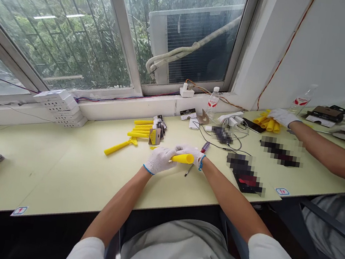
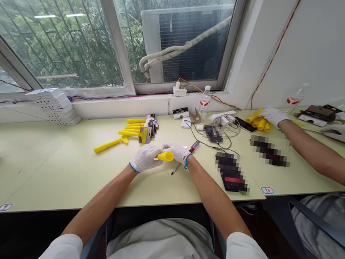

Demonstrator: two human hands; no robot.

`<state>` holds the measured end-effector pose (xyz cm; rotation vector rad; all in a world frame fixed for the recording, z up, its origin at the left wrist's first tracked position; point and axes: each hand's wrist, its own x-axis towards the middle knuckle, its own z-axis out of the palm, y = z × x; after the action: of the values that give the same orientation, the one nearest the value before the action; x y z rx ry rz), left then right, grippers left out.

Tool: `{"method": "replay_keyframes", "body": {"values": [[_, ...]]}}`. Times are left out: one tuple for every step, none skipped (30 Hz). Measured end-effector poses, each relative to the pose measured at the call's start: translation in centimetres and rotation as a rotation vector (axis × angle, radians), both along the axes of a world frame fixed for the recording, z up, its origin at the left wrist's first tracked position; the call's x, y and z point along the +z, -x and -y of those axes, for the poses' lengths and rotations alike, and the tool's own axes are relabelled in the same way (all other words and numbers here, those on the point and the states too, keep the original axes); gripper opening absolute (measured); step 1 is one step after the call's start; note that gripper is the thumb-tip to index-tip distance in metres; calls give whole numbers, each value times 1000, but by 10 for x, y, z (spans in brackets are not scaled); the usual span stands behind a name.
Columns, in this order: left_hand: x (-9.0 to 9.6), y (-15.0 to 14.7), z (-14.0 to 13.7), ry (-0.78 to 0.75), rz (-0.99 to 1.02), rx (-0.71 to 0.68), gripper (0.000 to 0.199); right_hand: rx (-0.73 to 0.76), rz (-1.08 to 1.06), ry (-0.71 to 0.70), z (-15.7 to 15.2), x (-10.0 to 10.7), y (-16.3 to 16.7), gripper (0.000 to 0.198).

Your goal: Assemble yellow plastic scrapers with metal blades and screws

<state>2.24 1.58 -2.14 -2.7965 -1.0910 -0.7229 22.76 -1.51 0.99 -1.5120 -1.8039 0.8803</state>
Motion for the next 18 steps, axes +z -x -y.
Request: {"method": "replay_keyframes", "body": {"values": [[0,0,0,-3,-4,0,6,10,-4,13,0,0,-1,40],[0,0,0,-5,-7,0,7,18,-8,25,0,0,-1,40],[0,0,0,-5,-8,1,7,23,-12,34,0,0,-2,41],[0,0,0,-5,-9,1,7,26,-17,40,0,0,-2,41],[0,0,0,-2,-10,2,7,27,-22,45,-1,0,-2,41],[1,0,1,4,-11,6,8,26,-28,48,-1,0,-2,41],[1,0,1,13,-12,12,8,23,-34,49,-1,0,-2,41],[2,0,1,22,-12,17,10,20,-40,48,-1,0,-2,41],[2,0,1,30,-11,21,11,16,-45,47,-1,1,-1,42],[3,0,1,32,-9,19,12,13,-51,45,-1,1,-1,43],[3,0,0,29,-3,12,13,12,-55,43,-2,2,-1,43],[2,1,0,19,4,-1,13,12,-59,41,-2,3,-1,43],[2,1,-1,8,14,-15,13,12,-63,38,-2,3,-1,43],[2,2,-1,-3,26,-28,13,13,-66,35,-2,4,-1,43],[1,2,-2,-14,38,-36,13,12,-69,31,-2,5,-1,43],[0,2,-3,-23,48,-41,13,10,-72,27,-2,5,0,43],[0,3,-4,-30,56,-41,13,7,-73,21,-2,6,0,43],[-1,3,-4,-35,61,-38,13,2,-74,15,-2,7,0,43]]}}
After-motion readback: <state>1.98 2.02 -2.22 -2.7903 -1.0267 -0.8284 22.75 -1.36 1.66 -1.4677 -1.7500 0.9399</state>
